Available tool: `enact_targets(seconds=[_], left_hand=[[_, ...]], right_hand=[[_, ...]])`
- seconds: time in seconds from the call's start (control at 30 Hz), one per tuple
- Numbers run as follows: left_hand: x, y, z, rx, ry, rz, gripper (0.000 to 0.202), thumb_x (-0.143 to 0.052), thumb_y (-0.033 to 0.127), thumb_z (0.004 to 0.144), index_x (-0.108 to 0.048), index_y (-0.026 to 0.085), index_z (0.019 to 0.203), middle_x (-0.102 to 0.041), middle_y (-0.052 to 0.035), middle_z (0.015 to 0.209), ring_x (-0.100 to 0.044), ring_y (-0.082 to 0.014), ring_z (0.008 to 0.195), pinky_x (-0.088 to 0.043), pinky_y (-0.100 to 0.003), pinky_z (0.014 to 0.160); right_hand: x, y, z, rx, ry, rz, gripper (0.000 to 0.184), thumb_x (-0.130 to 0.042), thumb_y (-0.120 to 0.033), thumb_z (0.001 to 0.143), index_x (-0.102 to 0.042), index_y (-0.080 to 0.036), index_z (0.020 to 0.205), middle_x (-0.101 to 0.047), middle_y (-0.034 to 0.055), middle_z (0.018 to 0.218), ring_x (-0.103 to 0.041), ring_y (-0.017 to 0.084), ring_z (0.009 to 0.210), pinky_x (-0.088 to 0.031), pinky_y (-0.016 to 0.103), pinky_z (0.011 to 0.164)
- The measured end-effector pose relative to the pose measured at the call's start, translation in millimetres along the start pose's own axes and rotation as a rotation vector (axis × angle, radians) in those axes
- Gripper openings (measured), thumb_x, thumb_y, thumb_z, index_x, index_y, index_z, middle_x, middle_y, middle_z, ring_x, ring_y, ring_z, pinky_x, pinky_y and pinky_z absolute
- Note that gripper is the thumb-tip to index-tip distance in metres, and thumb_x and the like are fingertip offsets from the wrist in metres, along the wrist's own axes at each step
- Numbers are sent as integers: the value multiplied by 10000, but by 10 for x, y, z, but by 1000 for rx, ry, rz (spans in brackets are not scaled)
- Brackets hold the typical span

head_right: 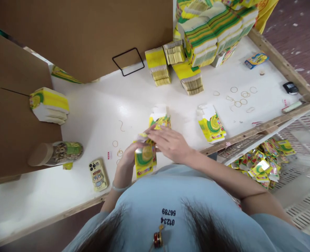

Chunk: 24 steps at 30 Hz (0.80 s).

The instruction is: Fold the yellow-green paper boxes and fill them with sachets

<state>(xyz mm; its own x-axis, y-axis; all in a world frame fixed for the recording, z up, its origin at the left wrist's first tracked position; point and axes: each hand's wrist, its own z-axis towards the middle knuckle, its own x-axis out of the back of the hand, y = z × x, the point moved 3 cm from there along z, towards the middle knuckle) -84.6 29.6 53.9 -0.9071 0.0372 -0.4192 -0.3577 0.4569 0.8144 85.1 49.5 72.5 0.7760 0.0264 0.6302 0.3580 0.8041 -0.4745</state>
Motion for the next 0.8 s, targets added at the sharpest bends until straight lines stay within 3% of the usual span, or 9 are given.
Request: enact_targets(seconds=[0.07,0.17,0.3,0.37,0.43,0.5,0.6,0.67,0.8], left_hand=[[33,96,99,-142,24,119,451,-662,273,832,-670,232,1282,-701,-83,1343,-597,-353,1361,-503,-519,1135],[131,146,331,-418,90,413,592,-667,321,915,-513,292,1486,-417,-71,1658,-305,-287,1587,-223,-481,1322],[253,-94,627,-516,102,700,643,-616,330,961,-406,240,1562,-229,-133,1733,-73,-306,1643,-33,-525,1338],[288,-187,667,-555,142,797,651,-568,331,984,-348,239,1590,-143,-135,1753,0,-313,1646,-19,-559,1330],[290,-176,633,-621,217,892,667,-541,333,994,-296,267,1610,-81,-110,1763,45,-308,1645,-25,-576,1326],[254,-58,554,-726,322,970,658,-534,340,997,-291,299,1606,-99,-87,1758,37,-303,1645,-40,-573,1327],[121,194,416,-943,444,1009,583,-514,326,1006,-346,340,1564,-202,-63,1718,-39,-298,1644,-80,-567,1331],[4,310,342,-1060,464,993,532,-506,313,1010,-385,371,1524,-265,-44,1681,-86,-297,1639,-119,-574,1328],[-175,326,247,-1121,433,940,461,-488,291,1019,-440,391,1466,-303,-25,1654,-114,-315,1634,-202,-605,1303]], right_hand=[[10,196,160,-100,-1,-33,422,-468,-127,1002,-642,-210,1377,-757,81,1271,-707,218,1179,-548,441,1121],[-78,508,383,-216,-93,-107,436,-414,-120,986,-669,-195,1331,-758,112,1230,-693,260,1150,-533,497,1091],[-39,821,308,-269,-112,-206,479,-436,-237,1006,-540,-157,1467,-640,159,1431,-587,291,1324,-442,515,1185],[164,953,31,-427,-36,-322,668,-524,-453,988,-404,-119,1554,-565,215,1490,-517,355,1386,-429,556,1177],[442,1090,-361,-729,-19,-485,973,-571,-672,905,-277,-52,1595,-558,289,1437,-517,439,1342,-457,615,1099],[705,1225,-767,-1074,-119,-616,1168,-579,-785,831,-210,23,1589,-548,342,1389,-518,491,1310,-457,633,1058],[907,1396,-1179,-1414,-326,-575,1199,-652,-800,763,-302,70,1510,-520,360,1392,-496,478,1352,-422,559,1120],[889,1479,-1268,-1488,-423,-476,1144,-731,-769,716,-380,39,1446,-532,338,1379,-508,449,1356,-422,507,1130],[694,1520,-1150,-1430,-501,-439,1048,-811,-708,675,-435,-13,1364,-540,313,1364,-509,447,1348,-450,507,1085]])
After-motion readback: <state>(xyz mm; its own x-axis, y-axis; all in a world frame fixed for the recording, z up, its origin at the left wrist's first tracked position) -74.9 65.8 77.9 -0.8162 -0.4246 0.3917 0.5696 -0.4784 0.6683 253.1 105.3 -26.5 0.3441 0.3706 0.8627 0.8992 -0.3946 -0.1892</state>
